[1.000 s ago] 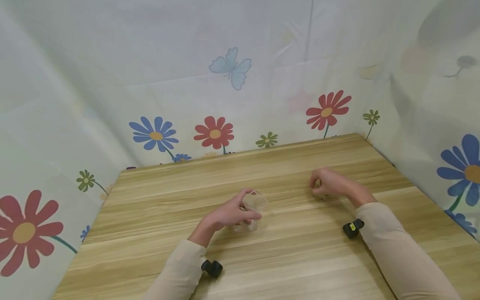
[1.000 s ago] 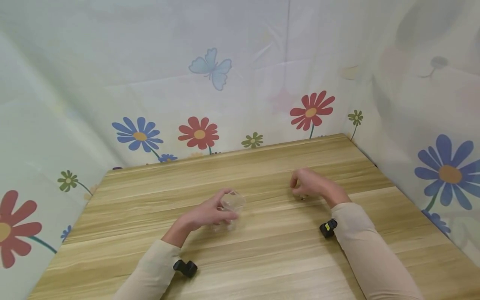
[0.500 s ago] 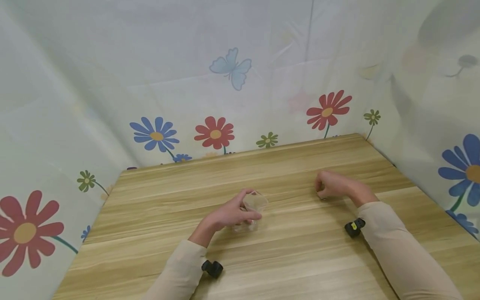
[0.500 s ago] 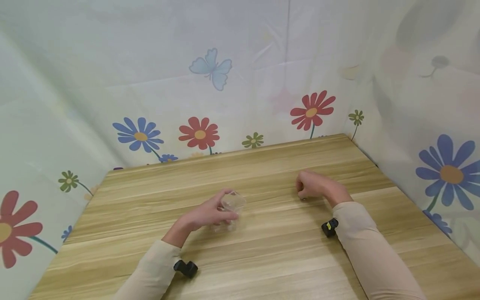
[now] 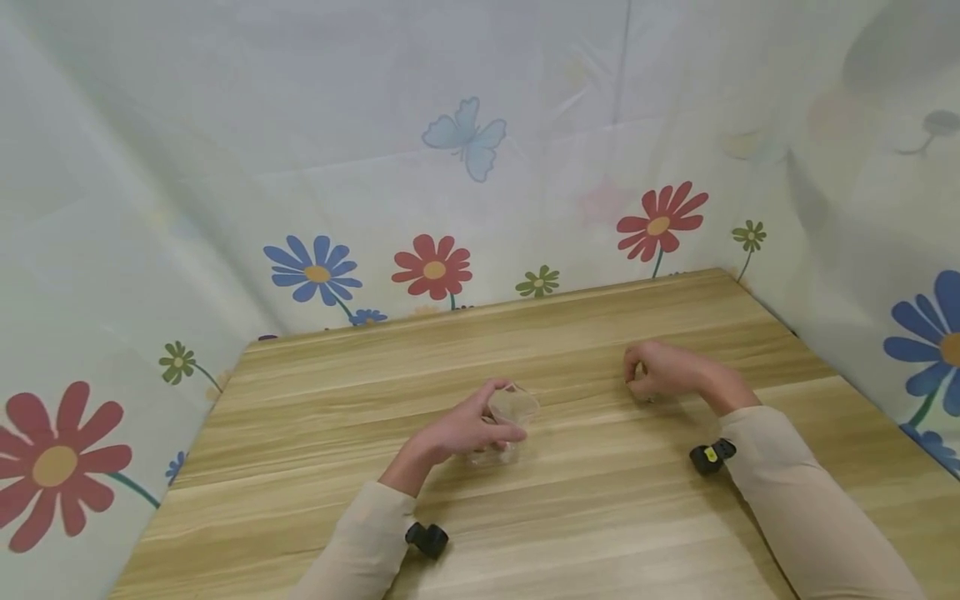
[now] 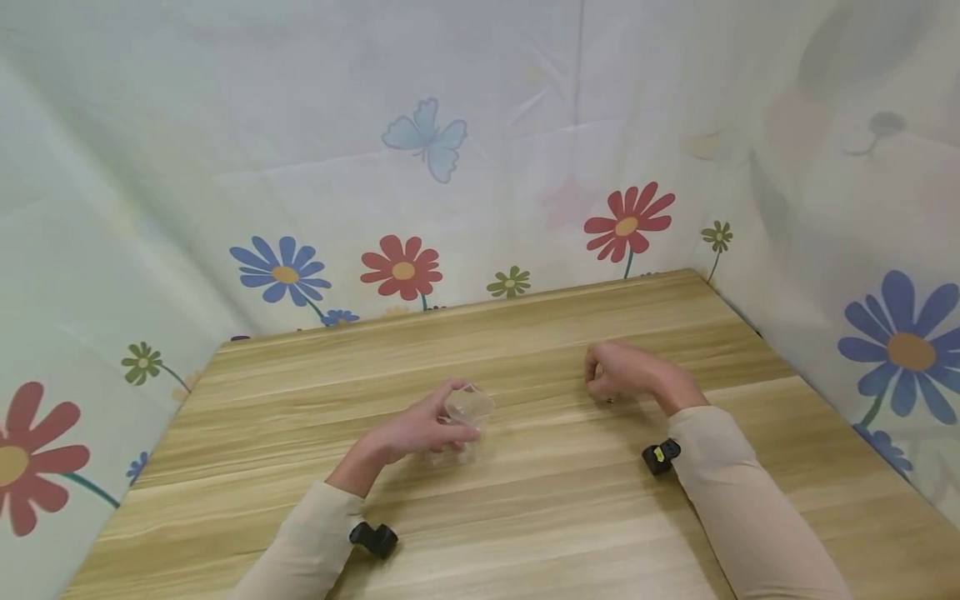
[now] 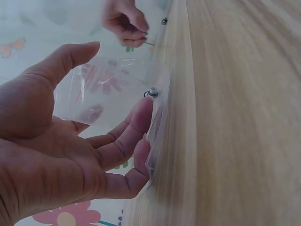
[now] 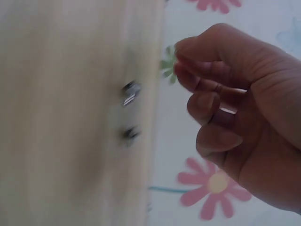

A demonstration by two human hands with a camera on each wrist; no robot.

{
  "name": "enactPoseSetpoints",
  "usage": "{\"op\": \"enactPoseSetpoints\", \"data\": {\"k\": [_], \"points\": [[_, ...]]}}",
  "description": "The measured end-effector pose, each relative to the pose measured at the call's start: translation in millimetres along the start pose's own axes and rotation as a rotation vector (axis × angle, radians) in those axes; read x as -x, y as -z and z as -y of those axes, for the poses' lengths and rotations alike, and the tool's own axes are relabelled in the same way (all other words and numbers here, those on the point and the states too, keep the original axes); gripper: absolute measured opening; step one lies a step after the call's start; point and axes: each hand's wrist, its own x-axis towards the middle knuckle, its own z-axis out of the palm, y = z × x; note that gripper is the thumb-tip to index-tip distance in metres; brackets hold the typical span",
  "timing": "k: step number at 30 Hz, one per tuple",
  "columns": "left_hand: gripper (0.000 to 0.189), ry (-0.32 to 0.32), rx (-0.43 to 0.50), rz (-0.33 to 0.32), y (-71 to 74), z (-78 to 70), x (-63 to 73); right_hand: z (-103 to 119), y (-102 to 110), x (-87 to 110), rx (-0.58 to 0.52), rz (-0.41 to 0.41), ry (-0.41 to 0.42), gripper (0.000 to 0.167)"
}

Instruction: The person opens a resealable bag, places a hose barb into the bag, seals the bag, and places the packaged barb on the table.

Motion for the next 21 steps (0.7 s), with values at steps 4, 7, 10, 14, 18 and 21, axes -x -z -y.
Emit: {"op": "enactPoseSetpoints", "data": {"k": [4, 7, 10, 14, 18, 21], "points": [[0.078, 0.000, 0.005, -0.007, -1.7, 0.7, -1.6, 21, 5, -2.6, -0.060, -0.036, 0.136, 0.012], [0.078, 0.001, 0.005, -0.011, -2.4, 2.0, -2.6, 38, 5, -6.3, -0.109, -0.034, 0.214, 0.016], [0.077, 0.006, 0.005, -0.010, -2.4, 2.4, -2.4, 52, 3, -12.1, -0.150, -0.024, 0.275, 0.018], [0.076, 0.017, 0.002, -0.008, -1.8, 1.9, -2.5, 70, -2, -21.3, -0.182, -0.036, 0.343, 0.018], [0.075, 0.017, -0.006, -0.007, -0.6, 1.7, -2.6, 84, -9, -33.6, -0.210, -0.054, 0.392, 0.015], [0.075, 0.018, -0.013, -0.005, 0.0, 1.0, -1.6, 91, -16, -42.6, -0.218, -0.057, 0.421, 0.012]]}}
